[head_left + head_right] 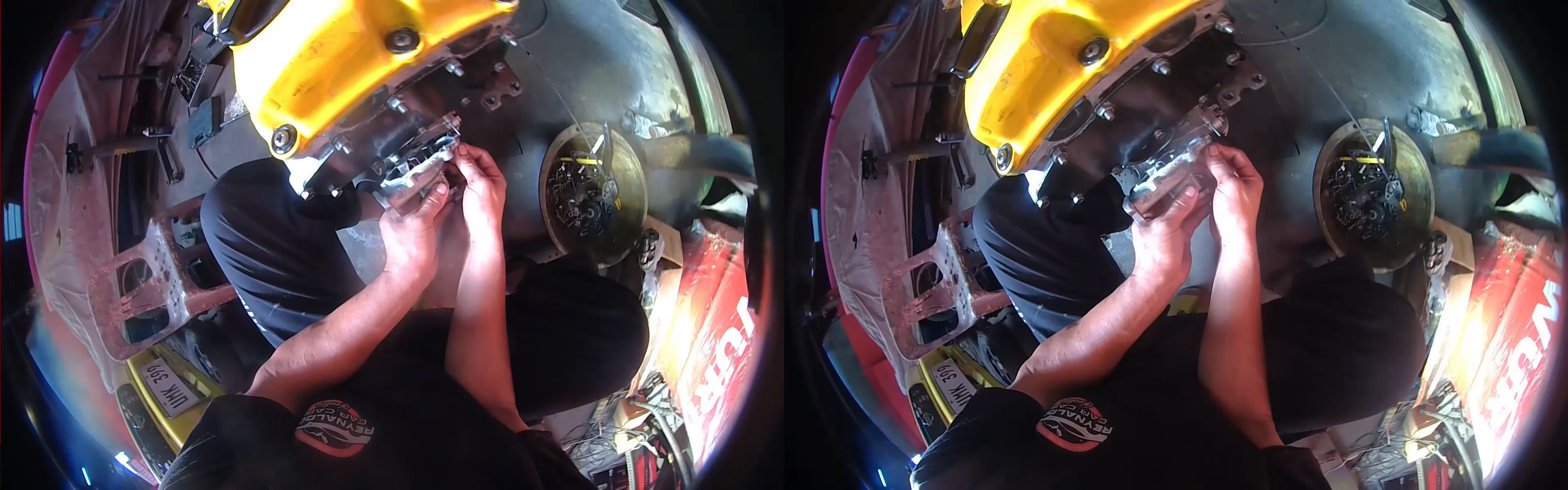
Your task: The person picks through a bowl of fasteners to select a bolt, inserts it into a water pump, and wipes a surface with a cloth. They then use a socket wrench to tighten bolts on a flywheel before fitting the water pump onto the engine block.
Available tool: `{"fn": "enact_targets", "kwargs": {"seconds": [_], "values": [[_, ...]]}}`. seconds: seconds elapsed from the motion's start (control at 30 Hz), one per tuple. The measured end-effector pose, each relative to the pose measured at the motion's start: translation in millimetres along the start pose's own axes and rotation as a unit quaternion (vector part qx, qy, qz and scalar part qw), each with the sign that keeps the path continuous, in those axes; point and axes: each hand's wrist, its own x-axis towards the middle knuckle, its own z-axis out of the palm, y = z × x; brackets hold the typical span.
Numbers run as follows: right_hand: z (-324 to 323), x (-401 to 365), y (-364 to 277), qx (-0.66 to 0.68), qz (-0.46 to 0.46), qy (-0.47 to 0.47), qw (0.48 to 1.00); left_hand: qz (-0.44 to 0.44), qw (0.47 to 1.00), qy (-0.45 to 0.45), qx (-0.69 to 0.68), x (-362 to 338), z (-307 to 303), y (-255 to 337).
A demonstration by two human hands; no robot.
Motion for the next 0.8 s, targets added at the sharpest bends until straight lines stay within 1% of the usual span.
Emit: {"fn": "enact_targets", "kwargs": {"seconds": [0.07, 0.13, 0.17, 0.23, 0.27, 0.3, 0.37, 0.43, 0.47, 0.53, 0.57, 0.63, 0.67, 0.77, 0.8], "values": [[-3, 3, 4, 0.008, -0.012, -0.001, 1.000, -0.002, 1.000, 0.007, 0.000, 0, -1, 0], [-2, 1, -1, 0.046, 0.021, -0.010, 0.999, -0.007, 1.000, 0.007, 0.006, -5, -1, 2], [-4, -3, -4, 0.065, 0.034, -0.006, 0.997, -0.020, 0.998, 0.003, 0.054, -6, -9, 1], [-5, -12, -3, 0.055, 0.017, -0.009, 0.998, 0.005, 0.991, -0.040, 0.124, -7, -28, -3], [-4, -22, -10, 0.016, 0.039, 0.023, 0.999, -0.016, 0.995, -0.040, 0.088, -14, -27, -1], [-6, -27, -9, 0.042, 0.032, 0.026, 0.998, -0.035, 0.998, -0.034, 0.051, -22, -25, 2], [-13, -38, -2, 0.078, 0.030, 0.007, 0.997, -0.067, 0.996, -0.045, 0.030, -30, -31, 3], [-18, -54, -2, 0.103, 0.023, 0.028, 0.994, -0.090, 0.993, -0.068, 0.027, -34, -37, -1], [-24, -63, -4, 0.083, 0.022, 0.035, 0.996, -0.107, 0.990, -0.091, 0.028, -36, -39, -1], [-33, -79, -6, 0.060, 0.035, 0.043, 0.997, -0.108, 0.986, -0.110, 0.060, -39, -39, -4], [-37, -86, -5, 0.064, 0.017, 0.062, 0.996, -0.105, 0.985, -0.114, 0.077, -40, -39, -7], [-44, -100, -2, 0.070, -0.016, 0.099, 0.993, -0.133, 0.980, -0.129, 0.077, -45, -29, -9], [-50, -107, -5, 0.087, 0.004, 0.100, 0.991, -0.147, 0.977, -0.135, 0.076, -49, -24, -12], [-48, -116, -16, 0.005, -0.068, 0.200, 0.977, -0.192, 0.969, -0.129, 0.089, -56, -18, -25], [-50, -118, -12, -0.024, -0.052, 0.173, 0.983, -0.202, 0.968, -0.110, 0.103, -57, -19, -31]]}}
